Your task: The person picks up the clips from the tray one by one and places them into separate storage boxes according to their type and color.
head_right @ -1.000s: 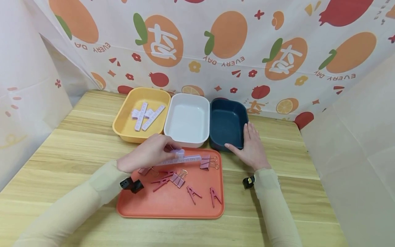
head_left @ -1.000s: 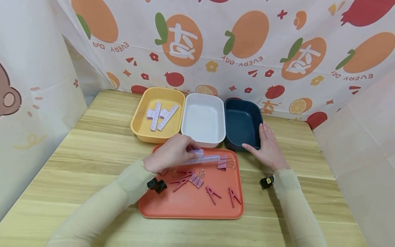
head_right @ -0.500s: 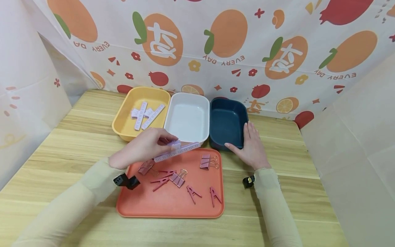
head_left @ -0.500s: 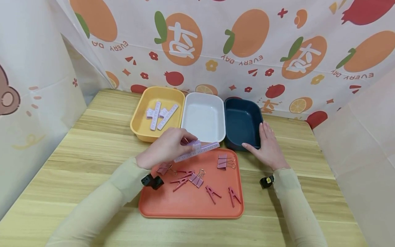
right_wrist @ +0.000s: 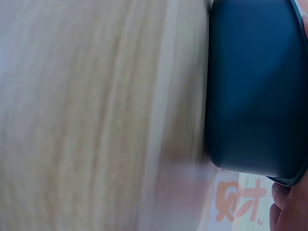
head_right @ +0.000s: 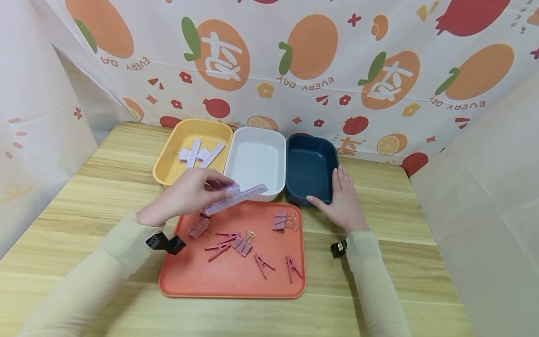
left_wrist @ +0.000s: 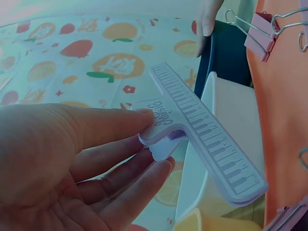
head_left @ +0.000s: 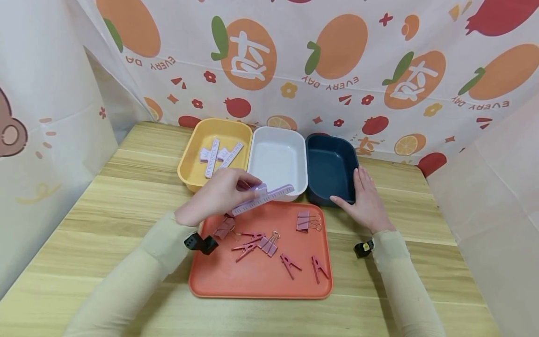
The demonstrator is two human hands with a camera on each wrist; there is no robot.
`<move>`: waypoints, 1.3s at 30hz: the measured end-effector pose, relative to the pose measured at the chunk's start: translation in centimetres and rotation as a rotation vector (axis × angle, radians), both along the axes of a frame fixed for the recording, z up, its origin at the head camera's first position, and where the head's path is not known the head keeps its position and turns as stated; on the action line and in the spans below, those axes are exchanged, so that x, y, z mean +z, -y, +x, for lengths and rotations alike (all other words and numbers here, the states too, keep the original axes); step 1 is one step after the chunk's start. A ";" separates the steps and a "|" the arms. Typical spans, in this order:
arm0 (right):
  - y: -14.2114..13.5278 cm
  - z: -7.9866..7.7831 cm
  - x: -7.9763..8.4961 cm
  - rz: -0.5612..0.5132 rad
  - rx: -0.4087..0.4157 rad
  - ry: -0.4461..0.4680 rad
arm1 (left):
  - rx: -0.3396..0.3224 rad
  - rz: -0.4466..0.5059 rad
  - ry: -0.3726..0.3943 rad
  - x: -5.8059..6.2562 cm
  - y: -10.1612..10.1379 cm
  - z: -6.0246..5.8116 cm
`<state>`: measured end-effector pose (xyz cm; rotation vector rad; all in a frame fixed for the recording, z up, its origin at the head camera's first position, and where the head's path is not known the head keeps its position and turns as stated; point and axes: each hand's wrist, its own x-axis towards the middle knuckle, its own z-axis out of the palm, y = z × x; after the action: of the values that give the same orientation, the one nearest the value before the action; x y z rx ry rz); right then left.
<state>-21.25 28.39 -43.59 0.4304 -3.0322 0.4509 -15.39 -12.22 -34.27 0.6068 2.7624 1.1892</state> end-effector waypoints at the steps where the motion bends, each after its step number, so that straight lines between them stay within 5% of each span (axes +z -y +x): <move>1: 0.0 0.0 0.0 -0.001 -0.001 0.000 | 0.006 0.003 0.002 0.0 0.2 -0.1; 22: 0.0 0.1 -0.3 -0.029 -0.003 -0.012 | 0.121 0.092 -0.067 1.1 3.5 -1.3; 39: 0.1 0.0 -0.3 -0.020 -0.001 -0.017 | 0.275 0.141 -0.073 1.2 4.8 -2.2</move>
<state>-21.23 28.34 -43.88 0.4299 -3.0086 0.4741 -17.61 -17.07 -33.10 0.2901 2.9136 1.4517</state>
